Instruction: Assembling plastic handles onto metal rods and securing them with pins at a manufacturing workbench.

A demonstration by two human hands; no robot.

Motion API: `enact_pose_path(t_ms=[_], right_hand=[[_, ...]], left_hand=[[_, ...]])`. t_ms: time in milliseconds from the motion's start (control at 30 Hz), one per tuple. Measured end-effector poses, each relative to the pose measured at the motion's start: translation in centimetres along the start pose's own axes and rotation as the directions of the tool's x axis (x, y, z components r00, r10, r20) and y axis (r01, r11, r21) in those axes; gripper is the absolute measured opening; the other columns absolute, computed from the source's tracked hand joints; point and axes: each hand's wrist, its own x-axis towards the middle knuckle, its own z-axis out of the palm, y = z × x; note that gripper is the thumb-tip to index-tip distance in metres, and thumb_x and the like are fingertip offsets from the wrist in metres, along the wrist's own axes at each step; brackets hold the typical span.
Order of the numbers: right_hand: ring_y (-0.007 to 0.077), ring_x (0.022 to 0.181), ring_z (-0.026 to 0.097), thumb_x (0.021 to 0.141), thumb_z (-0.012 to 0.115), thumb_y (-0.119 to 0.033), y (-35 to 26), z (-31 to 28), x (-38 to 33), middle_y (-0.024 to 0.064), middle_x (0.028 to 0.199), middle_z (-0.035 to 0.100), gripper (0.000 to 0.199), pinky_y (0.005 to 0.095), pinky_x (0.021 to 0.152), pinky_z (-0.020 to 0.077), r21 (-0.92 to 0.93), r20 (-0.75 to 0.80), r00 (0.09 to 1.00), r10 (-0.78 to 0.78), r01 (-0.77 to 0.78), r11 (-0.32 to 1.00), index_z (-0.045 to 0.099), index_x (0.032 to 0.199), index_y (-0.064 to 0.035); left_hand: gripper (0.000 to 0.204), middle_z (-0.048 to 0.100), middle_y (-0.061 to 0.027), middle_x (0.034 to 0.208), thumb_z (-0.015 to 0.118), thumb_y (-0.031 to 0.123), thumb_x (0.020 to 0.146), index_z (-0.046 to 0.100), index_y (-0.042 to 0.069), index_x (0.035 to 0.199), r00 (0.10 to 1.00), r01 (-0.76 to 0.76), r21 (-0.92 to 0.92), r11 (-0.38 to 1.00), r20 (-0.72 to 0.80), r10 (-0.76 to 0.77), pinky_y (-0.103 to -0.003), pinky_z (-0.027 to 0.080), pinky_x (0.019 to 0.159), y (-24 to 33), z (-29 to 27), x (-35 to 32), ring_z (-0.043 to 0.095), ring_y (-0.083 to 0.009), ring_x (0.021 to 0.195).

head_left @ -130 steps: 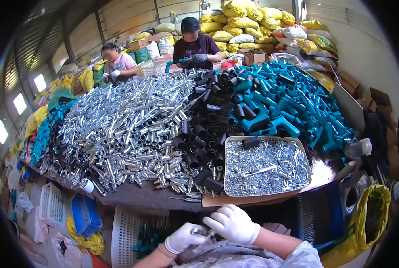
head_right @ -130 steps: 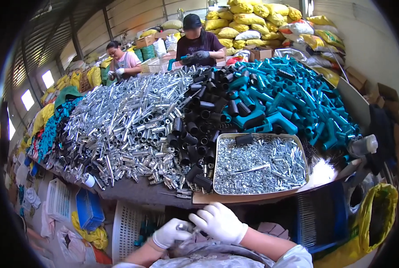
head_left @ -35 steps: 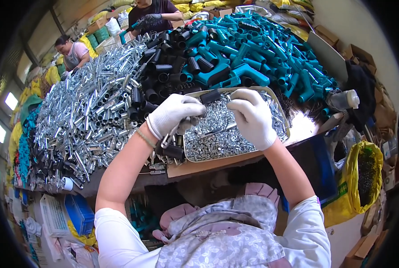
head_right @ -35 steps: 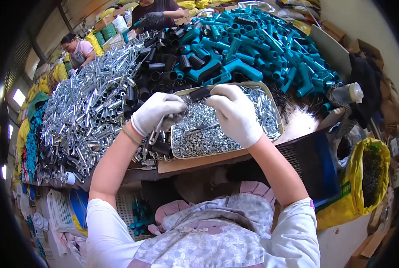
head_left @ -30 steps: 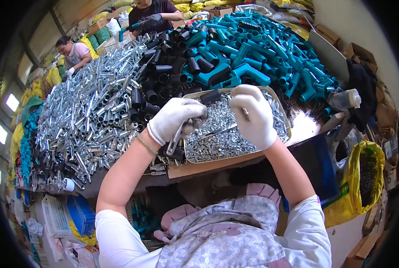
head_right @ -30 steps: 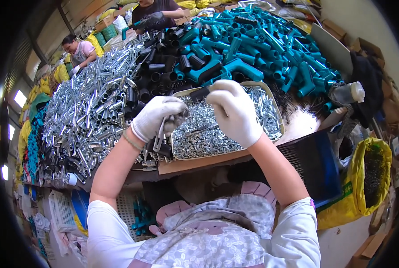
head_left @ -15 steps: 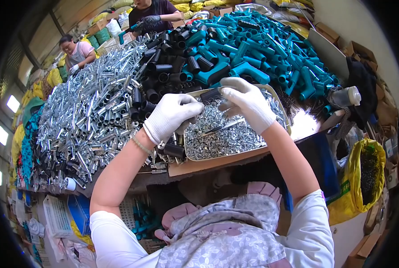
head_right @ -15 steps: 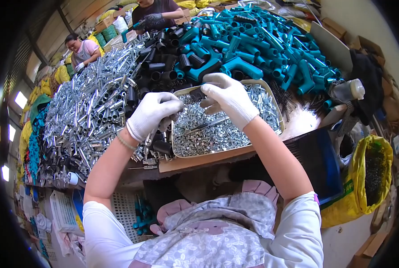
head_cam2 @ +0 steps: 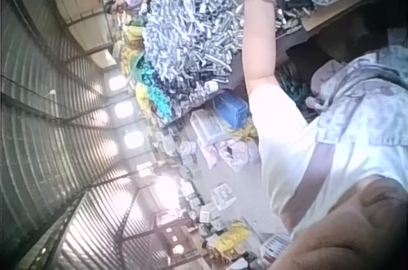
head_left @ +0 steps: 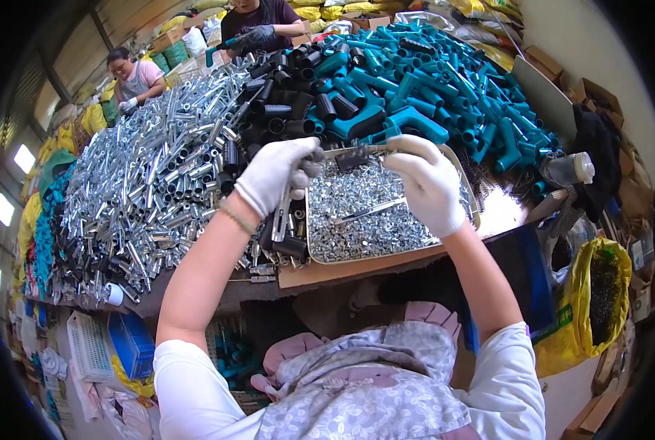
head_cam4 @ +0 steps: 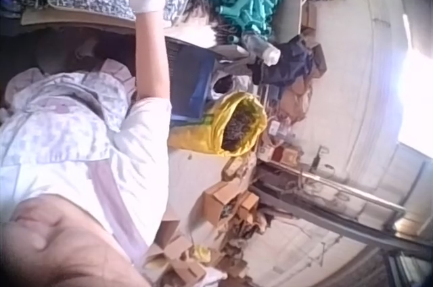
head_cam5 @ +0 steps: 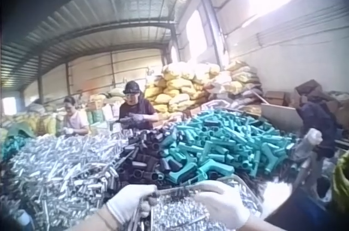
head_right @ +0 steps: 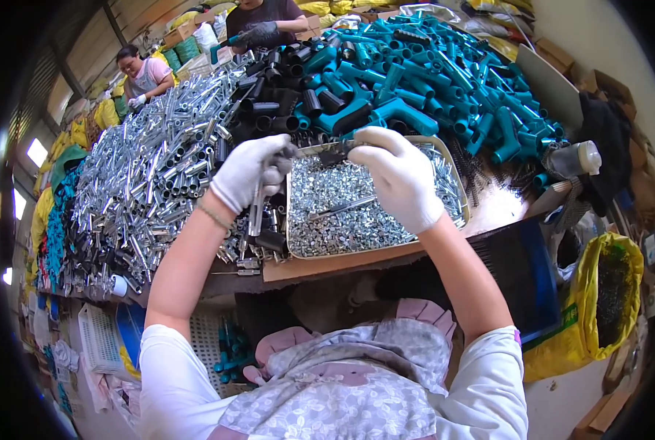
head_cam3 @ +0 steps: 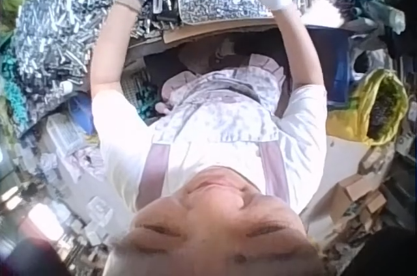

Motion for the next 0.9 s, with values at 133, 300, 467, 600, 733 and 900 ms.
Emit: enact_pose_path(t_ms=[133, 300, 467, 600, 733, 900], right_hand=[[0.0129, 0.088, 0.067, 0.084, 0.072, 0.008, -5.5, 1.0, -3.5, 0.0077, 0.107, 0.070, 0.035, 0.0265, 0.078, 0.0548, 0.394, 0.016, 0.779, 0.627, -0.581, 0.712, 0.067, 0.118, -0.0010], [0.0097, 0.084, 0.067, 0.093, 0.065, 0.003, -9.5, 2.1, -7.6, 0.0070, 0.103, 0.069, 0.030, 0.0249, 0.072, 0.0574, 0.571, 0.217, 0.515, 0.829, -0.756, 0.320, 0.064, 0.123, 0.0039], [0.0107, 0.082, 0.069, 0.093, 0.067, -0.001, -9.2, 2.9, -5.6, 0.0066, 0.100, 0.069, 0.031, 0.0242, 0.071, 0.0572, 0.524, 0.233, 0.396, 0.888, -0.821, 0.228, 0.064, 0.123, 0.0035], [0.0134, 0.090, 0.069, 0.094, 0.064, 0.000, -9.3, 3.2, -6.6, 0.0083, 0.108, 0.067, 0.031, 0.0264, 0.075, 0.0591, 0.621, 0.208, 0.452, 0.867, -0.746, 0.240, 0.062, 0.125, 0.0040], [0.0148, 0.092, 0.069, 0.095, 0.062, 0.001, -9.8, 2.7, -7.3, 0.0088, 0.109, 0.066, 0.032, 0.0277, 0.078, 0.0594, 0.630, 0.197, 0.460, 0.866, -0.736, 0.248, 0.060, 0.128, 0.0045], [0.0141, 0.093, 0.068, 0.095, 0.063, 0.000, -9.4, 3.0, -6.9, 0.0083, 0.110, 0.067, 0.032, 0.0283, 0.080, 0.0585, 0.673, 0.222, 0.420, 0.880, -0.719, 0.174, 0.061, 0.128, 0.0043]], left_hand=[[0.055, 0.072, -0.0142, 0.101, 0.060, 0.052, 0.099, 0.061, 0.002, 0.124, 0.989, 0.013, 0.246, 0.969, -0.146, 0.024, -0.028, 0.049, 0.057, -1.4, 0.3, 1.6, 0.056, -0.0114, 0.066], [0.043, 0.067, -0.0043, 0.087, 0.056, 0.041, 0.104, 0.060, 0.005, 0.126, 0.902, -0.294, -0.075, 0.953, -0.351, 0.251, -0.025, 0.048, 0.052, -2.8, -0.1, 0.0, 0.058, -0.0085, 0.062], [0.033, 0.061, -0.0008, 0.078, 0.058, 0.035, 0.104, 0.064, 0.003, 0.111, 0.788, -0.588, -0.435, 0.682, -0.499, 0.362, -0.027, 0.047, 0.048, -5.9, 0.9, -3.9, 0.056, -0.0115, 0.059], [0.034, 0.056, 0.0017, 0.080, 0.055, 0.039, 0.106, 0.062, 0.005, 0.113, 0.674, -0.736, -0.471, 0.487, -0.578, 0.460, -0.025, 0.037, 0.053, -7.8, 0.0, -6.5, 0.044, -0.0084, 0.061], [0.032, 0.053, 0.0013, 0.069, 0.055, 0.031, 0.104, 0.063, 0.001, 0.114, 0.705, -0.669, -0.218, 0.711, -0.490, 0.513, -0.025, 0.039, 0.049, -10.0, 1.9, -9.6, 0.046, -0.0085, 0.053], [0.059, 0.069, -0.0094, 0.085, 0.087, 0.037, 0.075, 0.066, 0.007, 0.121, 0.769, -0.221, 0.898, 0.381, -0.080, 0.634, -0.036, 0.057, 0.063, -12.3, 7.4, -10.2, 0.069, -0.0241, 0.068]])
